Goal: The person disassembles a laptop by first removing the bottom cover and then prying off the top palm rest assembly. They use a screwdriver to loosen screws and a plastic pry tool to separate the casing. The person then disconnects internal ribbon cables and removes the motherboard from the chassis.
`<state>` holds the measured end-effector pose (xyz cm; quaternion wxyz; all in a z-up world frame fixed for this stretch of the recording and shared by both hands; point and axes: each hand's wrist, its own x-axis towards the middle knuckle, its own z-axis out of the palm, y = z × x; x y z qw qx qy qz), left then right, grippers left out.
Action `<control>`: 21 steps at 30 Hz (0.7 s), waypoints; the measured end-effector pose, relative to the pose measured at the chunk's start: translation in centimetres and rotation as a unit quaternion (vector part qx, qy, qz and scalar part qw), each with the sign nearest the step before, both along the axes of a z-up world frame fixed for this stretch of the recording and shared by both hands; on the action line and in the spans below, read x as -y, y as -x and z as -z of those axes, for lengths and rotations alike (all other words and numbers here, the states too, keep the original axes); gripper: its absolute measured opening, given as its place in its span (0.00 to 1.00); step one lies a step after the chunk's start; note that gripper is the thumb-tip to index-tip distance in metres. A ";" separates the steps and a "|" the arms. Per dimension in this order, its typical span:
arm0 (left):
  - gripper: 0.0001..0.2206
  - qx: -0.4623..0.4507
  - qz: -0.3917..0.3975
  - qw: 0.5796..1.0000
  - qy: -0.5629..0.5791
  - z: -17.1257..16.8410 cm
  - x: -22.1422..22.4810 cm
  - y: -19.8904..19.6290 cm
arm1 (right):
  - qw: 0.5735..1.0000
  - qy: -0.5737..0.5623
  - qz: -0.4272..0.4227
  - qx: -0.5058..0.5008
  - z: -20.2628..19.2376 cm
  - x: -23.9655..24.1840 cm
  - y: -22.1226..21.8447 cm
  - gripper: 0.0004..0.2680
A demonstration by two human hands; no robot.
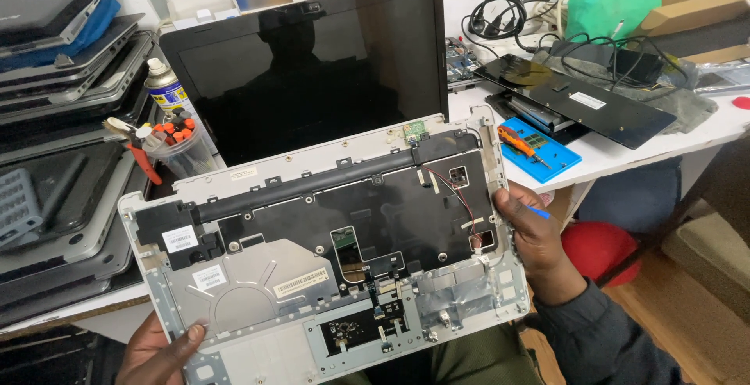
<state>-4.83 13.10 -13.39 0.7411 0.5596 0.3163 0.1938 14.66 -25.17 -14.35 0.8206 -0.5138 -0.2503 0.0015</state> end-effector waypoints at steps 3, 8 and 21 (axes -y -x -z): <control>0.16 -0.049 -0.004 0.999 -0.007 -0.1 -0.5 -0.4 | 1.000 0.011 0.008 0.012 0.1 0.1 -0.2 0.13; 0.19 -0.033 -0.001 0.999 0.005 -1.1 0.5 -0.4 | 1.000 -0.018 -0.010 -0.021 0.1 -0.1 0.0 0.14; 0.19 -0.046 0.008 0.999 0.015 -1.3 0.6 -0.6 | 1.000 0.006 -0.001 0.000 -0.3 -0.2 0.1 0.13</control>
